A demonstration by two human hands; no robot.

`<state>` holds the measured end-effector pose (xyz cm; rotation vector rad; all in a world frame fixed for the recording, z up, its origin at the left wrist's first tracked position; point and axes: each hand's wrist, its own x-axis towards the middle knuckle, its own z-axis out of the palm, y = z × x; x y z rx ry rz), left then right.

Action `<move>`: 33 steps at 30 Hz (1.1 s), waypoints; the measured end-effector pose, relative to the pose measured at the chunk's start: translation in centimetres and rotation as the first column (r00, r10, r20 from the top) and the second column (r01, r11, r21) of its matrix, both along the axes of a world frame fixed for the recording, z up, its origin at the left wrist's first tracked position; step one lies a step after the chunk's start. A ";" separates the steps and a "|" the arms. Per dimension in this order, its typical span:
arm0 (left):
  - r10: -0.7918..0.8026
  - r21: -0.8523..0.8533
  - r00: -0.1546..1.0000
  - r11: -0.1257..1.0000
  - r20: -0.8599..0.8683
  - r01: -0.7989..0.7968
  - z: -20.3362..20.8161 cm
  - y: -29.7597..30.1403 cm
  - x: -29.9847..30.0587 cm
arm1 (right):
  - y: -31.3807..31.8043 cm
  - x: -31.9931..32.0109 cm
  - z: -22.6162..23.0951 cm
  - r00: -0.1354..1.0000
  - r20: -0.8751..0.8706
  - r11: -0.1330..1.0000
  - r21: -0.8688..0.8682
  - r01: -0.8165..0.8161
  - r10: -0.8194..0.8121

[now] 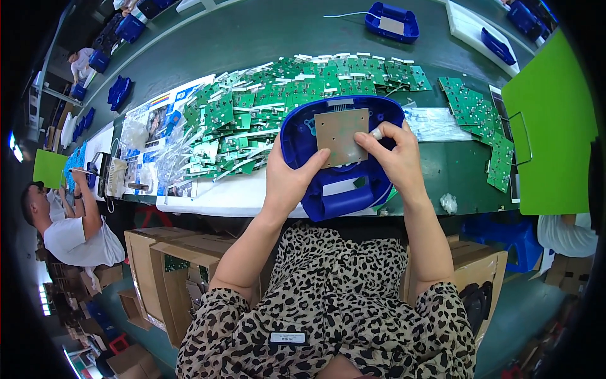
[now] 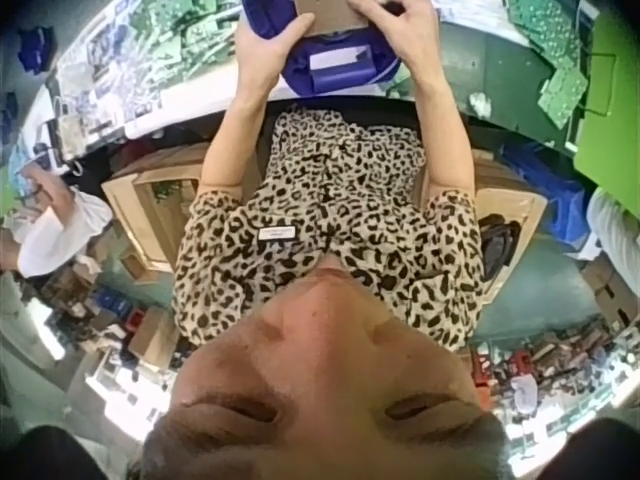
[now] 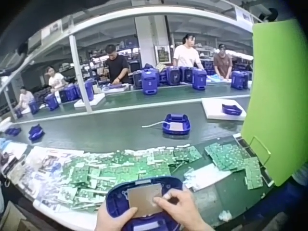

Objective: The person assembles PCB components into a plastic housing by hand, inserting spacers to secure the PCB.

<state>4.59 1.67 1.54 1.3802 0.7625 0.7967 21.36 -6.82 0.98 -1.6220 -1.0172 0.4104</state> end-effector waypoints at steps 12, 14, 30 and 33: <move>-0.217 -0.317 0.971 0.932 -0.102 0.175 1.7 4.4 -2.1 | 0.7 0.6 0.0 0.979 0.202 0.995 -0.093 0.047 -0.027; -0.281 -0.247 0.955 0.936 -0.090 0.252 3.4 6.0 -2.9 | 0.2 0.6 0.6 0.970 0.242 0.997 -0.076 0.013 0.006; 0.166 -0.625 0.957 0.780 0.236 0.018 3.1 30.3 5.1 | -8.6 5.5 0.6 0.955 -0.249 0.982 0.047 0.181 -0.164; 0.357 -0.618 0.900 0.775 0.251 -0.135 -0.5 36.3 9.4 | -10.2 3.3 -1.3 0.914 -0.305 0.963 -0.090 0.252 -0.268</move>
